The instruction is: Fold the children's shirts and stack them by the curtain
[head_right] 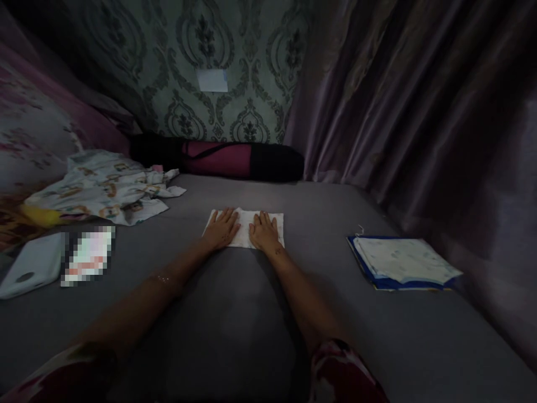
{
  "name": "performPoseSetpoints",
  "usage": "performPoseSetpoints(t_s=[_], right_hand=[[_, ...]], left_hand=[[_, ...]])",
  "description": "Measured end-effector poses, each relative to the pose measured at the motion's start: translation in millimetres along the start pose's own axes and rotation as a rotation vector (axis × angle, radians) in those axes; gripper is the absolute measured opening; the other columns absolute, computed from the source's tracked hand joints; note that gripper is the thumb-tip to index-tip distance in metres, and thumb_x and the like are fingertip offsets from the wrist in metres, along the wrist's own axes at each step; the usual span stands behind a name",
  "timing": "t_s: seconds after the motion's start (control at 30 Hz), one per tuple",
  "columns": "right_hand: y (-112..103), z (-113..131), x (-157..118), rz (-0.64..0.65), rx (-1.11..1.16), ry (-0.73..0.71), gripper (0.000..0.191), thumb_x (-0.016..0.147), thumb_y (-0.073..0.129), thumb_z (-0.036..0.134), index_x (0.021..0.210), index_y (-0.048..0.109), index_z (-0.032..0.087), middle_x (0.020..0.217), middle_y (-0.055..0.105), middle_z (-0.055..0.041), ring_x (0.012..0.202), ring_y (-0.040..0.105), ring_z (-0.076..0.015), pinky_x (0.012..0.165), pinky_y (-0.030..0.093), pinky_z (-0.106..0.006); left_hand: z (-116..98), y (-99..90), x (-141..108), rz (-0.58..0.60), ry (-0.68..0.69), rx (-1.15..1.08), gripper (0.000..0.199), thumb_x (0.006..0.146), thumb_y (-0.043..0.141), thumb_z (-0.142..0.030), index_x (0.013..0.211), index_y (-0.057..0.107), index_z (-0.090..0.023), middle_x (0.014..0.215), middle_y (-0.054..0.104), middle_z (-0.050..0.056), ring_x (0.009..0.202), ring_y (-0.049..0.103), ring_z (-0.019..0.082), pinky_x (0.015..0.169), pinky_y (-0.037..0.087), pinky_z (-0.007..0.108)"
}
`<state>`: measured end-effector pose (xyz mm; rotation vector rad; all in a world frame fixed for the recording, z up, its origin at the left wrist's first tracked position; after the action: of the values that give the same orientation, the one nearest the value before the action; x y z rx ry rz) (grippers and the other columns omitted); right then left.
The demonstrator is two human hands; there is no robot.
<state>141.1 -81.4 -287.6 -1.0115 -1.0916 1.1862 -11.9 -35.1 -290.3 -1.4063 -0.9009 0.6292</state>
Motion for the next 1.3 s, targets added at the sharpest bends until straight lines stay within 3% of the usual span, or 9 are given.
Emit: performPoseSetpoints(t_s=[0.07, 0.3, 0.47, 0.57, 0.7, 0.8, 1.0, 1.17, 1.3], right_hand=[[0, 5, 1, -0.033, -0.011, -0.028, 0.055, 0.099, 0.025, 0.033, 0.147, 0.036, 0.009, 0.156, 0.028, -0.0127, 0.145, 0.02, -0.0241, 0.117, 0.012, -0.046], [11, 10, 0, -0.03, -0.01, -0.037, 0.053, 0.098, 0.025, 0.031, 0.146, 0.037, 0.013, 0.155, 0.03, -0.0088, 0.144, 0.022, -0.0212, 0.117, 0.012, -0.044], [7, 8, 0, 0.005, 0.002, -0.034, 0.054, 0.098, 0.025, 0.031, 0.147, 0.036, 0.011, 0.156, 0.029, -0.0096, 0.145, 0.02, -0.022, 0.117, 0.012, -0.045], [1, 11, 3, 0.059, 0.004, -0.011, 0.053, 0.097, 0.028, 0.031, 0.146, 0.037, 0.012, 0.156, 0.029, -0.0101, 0.145, 0.021, -0.0231, 0.117, 0.014, -0.045], [-5, 28, 12, -0.037, 0.007, -0.033, 0.054, 0.097, 0.028, 0.03, 0.147, 0.035, 0.009, 0.156, 0.027, -0.0124, 0.145, 0.019, -0.0237, 0.117, 0.011, -0.045], [1, 45, 15, -0.043, 0.038, -0.089, 0.057, 0.1, 0.023, 0.035, 0.149, 0.03, 0.008, 0.157, 0.024, -0.0118, 0.146, 0.017, -0.0227, 0.117, 0.01, -0.043], [19, 54, 14, 0.04, 0.049, -0.1, 0.058, 0.099, 0.023, 0.036, 0.149, 0.031, 0.007, 0.157, 0.025, -0.0115, 0.145, 0.018, -0.0241, 0.117, 0.009, -0.046], [16, 51, 15, 0.066, 0.07, -0.101, 0.058, 0.099, 0.023, 0.036, 0.149, 0.031, 0.008, 0.157, 0.025, -0.0103, 0.145, 0.017, -0.0236, 0.117, 0.009, -0.045], [10, 40, 14, -0.015, 0.048, -0.069, 0.057, 0.099, 0.023, 0.035, 0.149, 0.031, 0.008, 0.157, 0.027, -0.0108, 0.145, 0.018, -0.0228, 0.117, 0.008, -0.045]], left_hand=[[-9, 0.3, 2, -0.029, 0.048, 0.004, 0.055, 0.099, 0.02, -0.036, 0.146, 0.037, -0.016, 0.155, 0.031, 0.01, 0.145, 0.022, 0.024, 0.119, 0.013, 0.046], [-15, 18.6, 6, 0.079, 0.058, -0.021, 0.055, 0.098, 0.02, -0.034, 0.148, 0.034, -0.016, 0.155, 0.032, 0.009, 0.144, 0.025, 0.024, 0.118, 0.016, 0.048], [-10, 9.8, 4, 0.102, 0.065, -0.079, 0.054, 0.099, 0.022, -0.036, 0.146, 0.037, -0.015, 0.154, 0.033, 0.009, 0.144, 0.026, 0.023, 0.118, 0.018, 0.045], [6, 3.6, -2, 0.032, -0.008, -0.105, 0.051, 0.099, 0.023, -0.035, 0.142, 0.042, -0.015, 0.151, 0.04, 0.01, 0.141, 0.031, 0.021, 0.117, 0.021, 0.043], [40, 6.8, -17, -0.059, -0.148, -0.124, 0.049, 0.099, 0.023, -0.033, 0.137, 0.046, -0.014, 0.147, 0.045, 0.013, 0.138, 0.036, 0.021, 0.115, 0.026, 0.042], [58, 13.9, -27, -0.078, -0.141, -0.169, 0.049, 0.099, 0.022, -0.034, 0.137, 0.046, -0.013, 0.147, 0.044, 0.013, 0.137, 0.038, 0.02, 0.114, 0.028, 0.038], [64, 22.3, -35, -0.114, -0.11, -0.266, 0.053, 0.099, 0.022, -0.039, 0.138, 0.045, -0.012, 0.148, 0.042, 0.014, 0.138, 0.037, 0.023, 0.115, 0.027, 0.045], [66, 28.3, -35, -0.231, -0.09, -0.321, 0.052, 0.098, 0.026, -0.04, 0.134, 0.048, -0.011, 0.144, 0.047, 0.015, 0.136, 0.04, 0.025, 0.114, 0.03, 0.046], [73, 33.7, -33, -0.32, -0.115, -0.35, 0.049, 0.097, 0.028, -0.038, 0.129, 0.053, -0.011, 0.137, 0.053, 0.015, 0.132, 0.044, 0.026, 0.113, 0.032, 0.043]])
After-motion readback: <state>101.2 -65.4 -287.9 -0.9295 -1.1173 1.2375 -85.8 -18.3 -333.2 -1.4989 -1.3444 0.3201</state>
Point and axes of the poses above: each hand's wrist, its own x-axis towards the middle knuckle, its own y-axis out of the palm, z = x × y, the point moved 2 cm from there along x, towards the middle knuckle
